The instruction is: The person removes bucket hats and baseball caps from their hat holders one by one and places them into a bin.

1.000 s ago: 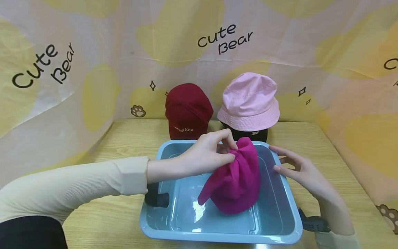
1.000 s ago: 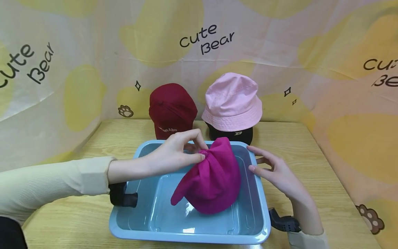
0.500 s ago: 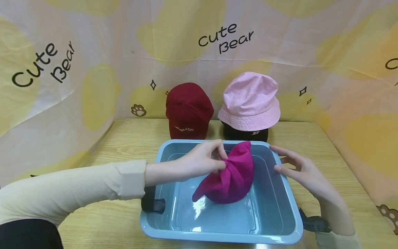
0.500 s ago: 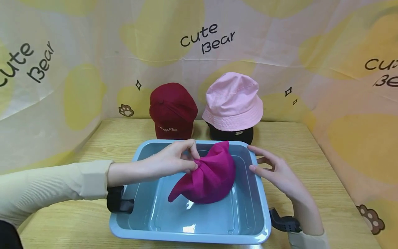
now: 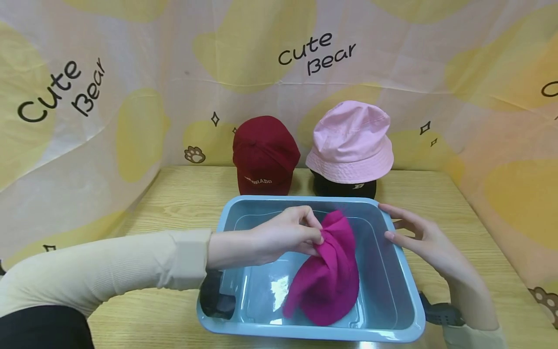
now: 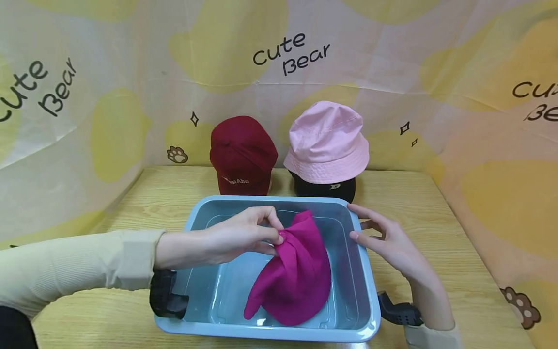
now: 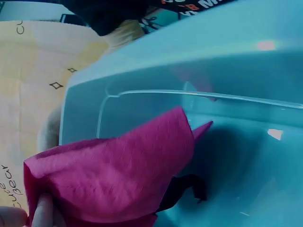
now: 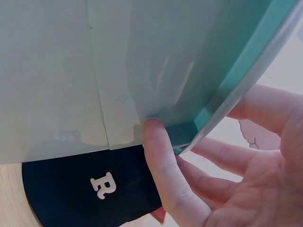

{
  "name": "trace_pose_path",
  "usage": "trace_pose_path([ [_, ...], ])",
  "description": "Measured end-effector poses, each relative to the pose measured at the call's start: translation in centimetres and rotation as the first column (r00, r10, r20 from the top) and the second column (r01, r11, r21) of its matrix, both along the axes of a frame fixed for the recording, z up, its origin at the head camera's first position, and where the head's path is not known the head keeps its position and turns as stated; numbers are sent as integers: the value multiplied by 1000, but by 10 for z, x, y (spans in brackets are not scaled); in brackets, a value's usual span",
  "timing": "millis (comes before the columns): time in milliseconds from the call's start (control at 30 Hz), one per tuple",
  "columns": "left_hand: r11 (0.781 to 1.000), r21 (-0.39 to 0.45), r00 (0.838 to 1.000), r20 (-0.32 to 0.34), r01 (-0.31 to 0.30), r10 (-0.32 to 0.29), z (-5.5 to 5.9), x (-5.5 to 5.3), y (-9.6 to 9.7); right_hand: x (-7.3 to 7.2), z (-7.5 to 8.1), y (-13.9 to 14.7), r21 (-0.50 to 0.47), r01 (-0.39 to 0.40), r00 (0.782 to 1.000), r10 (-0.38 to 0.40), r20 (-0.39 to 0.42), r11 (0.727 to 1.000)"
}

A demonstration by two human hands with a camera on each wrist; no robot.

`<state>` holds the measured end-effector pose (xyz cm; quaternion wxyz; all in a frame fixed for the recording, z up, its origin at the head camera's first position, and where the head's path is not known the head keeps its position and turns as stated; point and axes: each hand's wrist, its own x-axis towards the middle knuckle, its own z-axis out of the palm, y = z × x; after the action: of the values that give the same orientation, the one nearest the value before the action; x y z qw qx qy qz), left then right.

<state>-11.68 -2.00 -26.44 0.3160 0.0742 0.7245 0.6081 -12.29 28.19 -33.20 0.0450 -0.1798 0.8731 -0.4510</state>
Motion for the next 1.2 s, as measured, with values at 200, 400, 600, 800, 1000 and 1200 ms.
trace_pose_path([
  [200, 997, -76, 999, -43, 29, -33, -12, -1, -5, 0, 0, 0, 4, -3, 1000, 3, -1, 1000],
  [400, 966, -223, 988, -47, 132, -146, -14, -6, -12, 0, 0, 1, 0, -9, 1000, 9, -9, 1000],
  [600, 872, -435, 950, -100, 225, -295, -10, -9, -18, 0, 0, 1, 2, -5, 1000, 5, -6, 1000],
  [800, 718, -649, 836, -227, 252, -499, -5, -14, -25, 1, 0, 0, 4, -1, 1000, 1, 1, 1000],
  [1000, 598, -763, 715, -276, 243, -643, -7, -18, -28, 1, 1, -1, 0, 1, 1000, -1, 8, 1000],
  [1200, 546, -811, 670, -286, 212, -685, -8, -19, -32, 1, 0, -1, -6, -8, 1000, 8, 2, 1000],
])
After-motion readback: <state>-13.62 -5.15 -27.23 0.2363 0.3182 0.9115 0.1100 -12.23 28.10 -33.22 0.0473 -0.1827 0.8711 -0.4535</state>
